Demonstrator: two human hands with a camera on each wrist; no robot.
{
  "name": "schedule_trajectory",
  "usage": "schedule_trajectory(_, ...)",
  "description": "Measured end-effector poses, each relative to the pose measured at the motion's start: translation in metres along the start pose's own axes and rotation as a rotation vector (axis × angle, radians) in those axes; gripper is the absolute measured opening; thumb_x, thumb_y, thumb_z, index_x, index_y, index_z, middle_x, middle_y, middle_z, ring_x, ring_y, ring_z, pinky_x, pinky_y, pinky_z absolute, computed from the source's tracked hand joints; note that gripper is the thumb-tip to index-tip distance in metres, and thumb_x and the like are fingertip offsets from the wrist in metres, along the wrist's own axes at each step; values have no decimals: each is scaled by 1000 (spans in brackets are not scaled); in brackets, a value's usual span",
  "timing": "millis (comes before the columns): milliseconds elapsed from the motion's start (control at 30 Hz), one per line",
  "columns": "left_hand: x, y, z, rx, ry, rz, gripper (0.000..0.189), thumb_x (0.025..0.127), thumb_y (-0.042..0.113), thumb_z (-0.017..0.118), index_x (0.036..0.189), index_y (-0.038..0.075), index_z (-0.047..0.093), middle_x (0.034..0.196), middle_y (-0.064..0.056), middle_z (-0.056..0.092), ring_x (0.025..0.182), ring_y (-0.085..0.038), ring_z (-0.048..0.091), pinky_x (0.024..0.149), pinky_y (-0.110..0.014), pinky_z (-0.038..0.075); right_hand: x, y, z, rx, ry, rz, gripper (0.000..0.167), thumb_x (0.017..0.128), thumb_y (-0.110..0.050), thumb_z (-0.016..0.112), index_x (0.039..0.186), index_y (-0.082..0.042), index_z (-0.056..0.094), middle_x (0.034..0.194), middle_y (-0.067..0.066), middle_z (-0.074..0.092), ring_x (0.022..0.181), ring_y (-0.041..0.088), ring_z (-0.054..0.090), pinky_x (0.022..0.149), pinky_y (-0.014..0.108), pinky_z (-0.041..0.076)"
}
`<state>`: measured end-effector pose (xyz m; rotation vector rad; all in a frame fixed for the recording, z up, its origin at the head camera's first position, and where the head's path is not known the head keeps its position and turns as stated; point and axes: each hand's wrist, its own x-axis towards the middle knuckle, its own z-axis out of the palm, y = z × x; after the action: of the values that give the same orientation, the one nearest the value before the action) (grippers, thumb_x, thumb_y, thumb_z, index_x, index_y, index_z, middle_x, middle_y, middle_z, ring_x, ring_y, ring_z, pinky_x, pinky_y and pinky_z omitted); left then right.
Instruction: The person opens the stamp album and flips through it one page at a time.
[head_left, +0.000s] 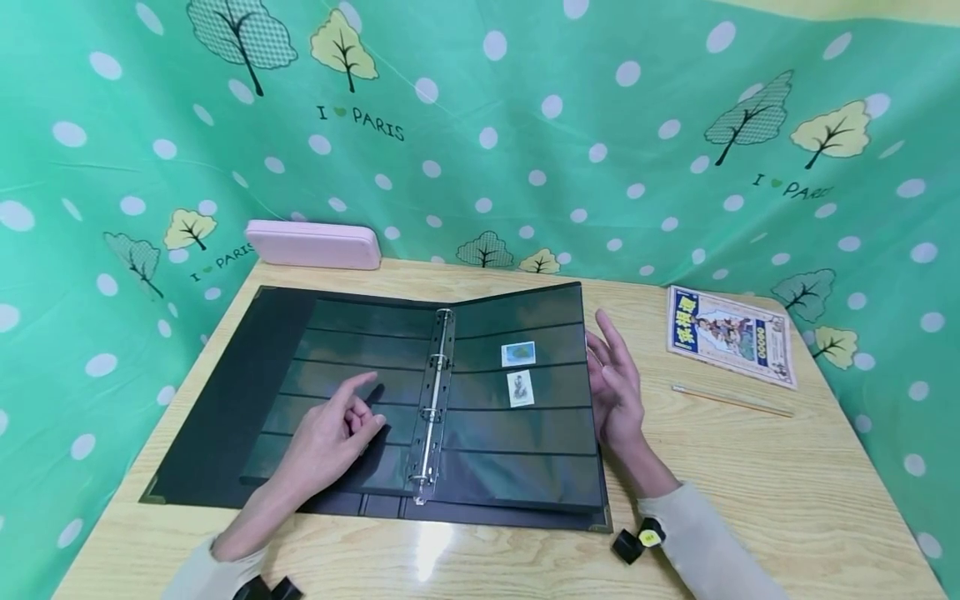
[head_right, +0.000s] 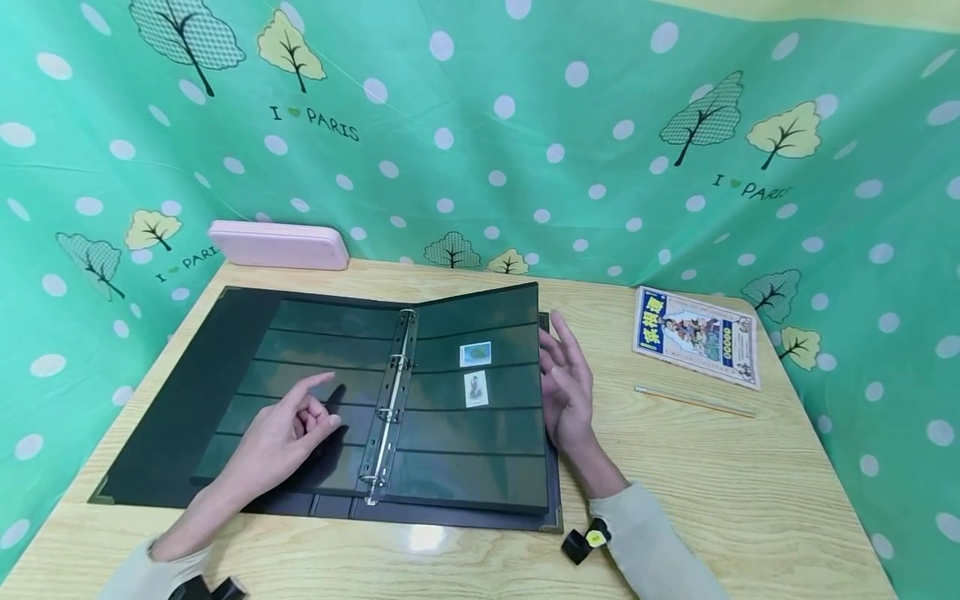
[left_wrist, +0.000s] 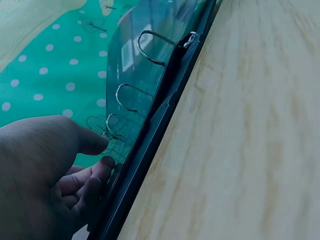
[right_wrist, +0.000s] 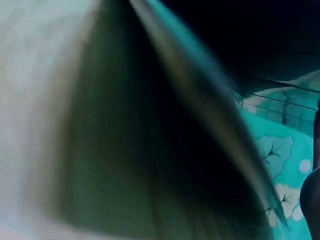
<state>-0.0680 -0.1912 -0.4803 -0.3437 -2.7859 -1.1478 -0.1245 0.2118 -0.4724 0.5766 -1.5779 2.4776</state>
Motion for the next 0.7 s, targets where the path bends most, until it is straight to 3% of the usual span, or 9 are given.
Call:
schedule_trajectory(167,-2,3,-3,-50,-3,-44,58,103,10,80,155,4,56,87,8,67,72,-5,59,71,-26,52,-3,-4,10,72,-68,7,79,101,10,33,177,-10,24,154,5,66,136,17,68,100,26,59)
schedule_trajectory(333,-3,10,-4,-106,29,-55,57,104,9,79,156,4,56,89,6,70,75,-7,61,70,-24,53,-4,-2,14,54,-174,-19,78,108,7,44,179,-10,16,169,5,53,151,18,55,115,30,51)
schedule_trajectory(500,-4,29,-1,-206,77,15,56,105,8,76,157,5,55,91,3,74,73,-6,63,67,-24,54,-4,-1,21,34,-204,-68,79,112,-6,60,178,-6,18,173,7,48,157,17,48,124,30,42)
schedule_trajectory(700,8,66,-7,-303,-7,120,65,108,11,73,166,15,44,96,7,74,79,-7,65,65,-27,54,-11,-7,32,-13,-219,-68,91,109,-20,74,178,-9,17,174,4,46,159,15,45,127,29,37)
